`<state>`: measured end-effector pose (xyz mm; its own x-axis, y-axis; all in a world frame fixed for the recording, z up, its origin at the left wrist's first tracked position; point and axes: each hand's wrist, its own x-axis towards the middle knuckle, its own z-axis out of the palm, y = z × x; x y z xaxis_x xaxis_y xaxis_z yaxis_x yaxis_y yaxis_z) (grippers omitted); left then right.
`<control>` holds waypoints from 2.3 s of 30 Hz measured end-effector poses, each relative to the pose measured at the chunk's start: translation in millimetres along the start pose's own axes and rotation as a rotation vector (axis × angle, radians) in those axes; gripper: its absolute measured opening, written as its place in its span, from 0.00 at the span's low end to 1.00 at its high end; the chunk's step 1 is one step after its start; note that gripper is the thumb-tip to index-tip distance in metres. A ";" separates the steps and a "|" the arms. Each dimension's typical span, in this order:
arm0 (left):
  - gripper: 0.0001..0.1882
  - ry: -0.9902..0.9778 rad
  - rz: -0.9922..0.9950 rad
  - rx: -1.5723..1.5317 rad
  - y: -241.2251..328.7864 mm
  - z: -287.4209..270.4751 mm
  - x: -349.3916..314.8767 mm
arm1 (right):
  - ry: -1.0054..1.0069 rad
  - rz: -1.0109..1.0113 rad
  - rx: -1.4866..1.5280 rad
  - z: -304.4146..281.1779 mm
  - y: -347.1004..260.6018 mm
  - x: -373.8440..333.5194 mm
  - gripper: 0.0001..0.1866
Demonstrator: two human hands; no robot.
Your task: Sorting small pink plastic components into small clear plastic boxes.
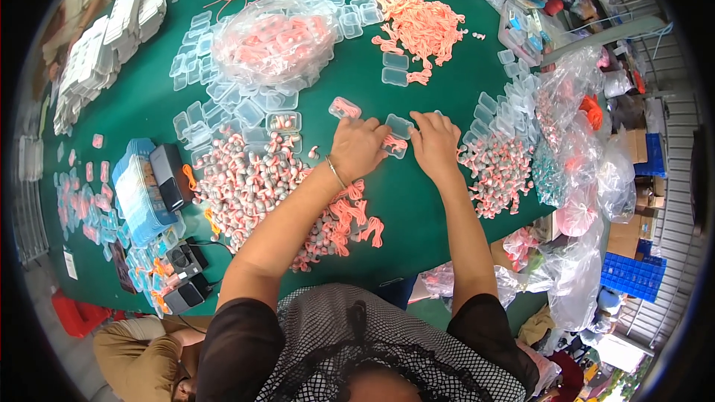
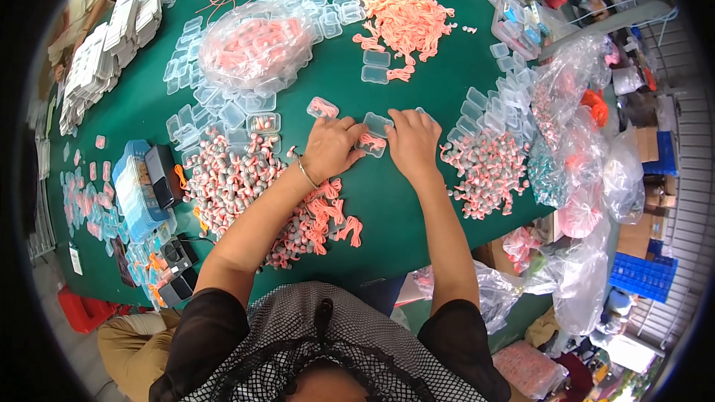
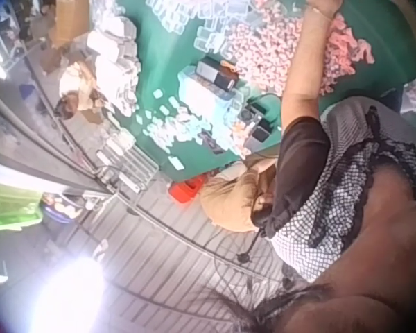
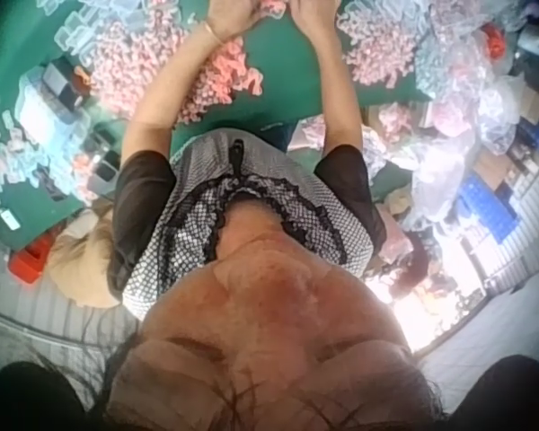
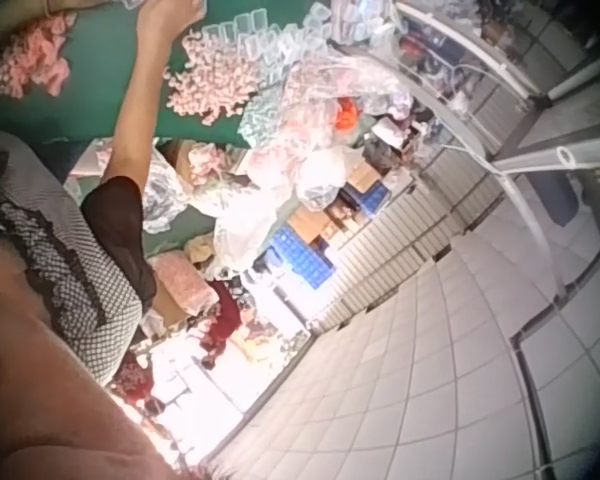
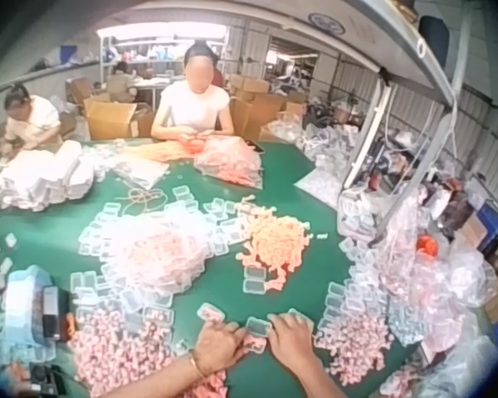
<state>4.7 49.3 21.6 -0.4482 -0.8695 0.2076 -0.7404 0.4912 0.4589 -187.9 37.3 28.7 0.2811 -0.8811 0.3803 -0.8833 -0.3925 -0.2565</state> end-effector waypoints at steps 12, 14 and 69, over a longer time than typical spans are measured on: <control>0.22 0.087 0.090 -0.034 -4.8 9.5 -3.3 | -0.138 -0.145 0.346 -7.6 -4.3 -24.4 0.18; 0.19 0.092 0.114 -0.040 -10.2 14.3 -0.8 | -0.124 -0.157 0.321 -12.9 -15.3 -24.5 0.21; 0.04 0.181 -0.229 -0.856 -50.9 50.4 140.2 | 0.402 0.209 -0.111 61.1 265.5 172.2 0.09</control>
<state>-45.7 -94.9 -16.2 -0.1960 -0.9717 0.1316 -0.1433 0.1611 0.9765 -351.1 -234.8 -28.2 -0.0555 -0.7575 0.6505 -0.9465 -0.1675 -0.2758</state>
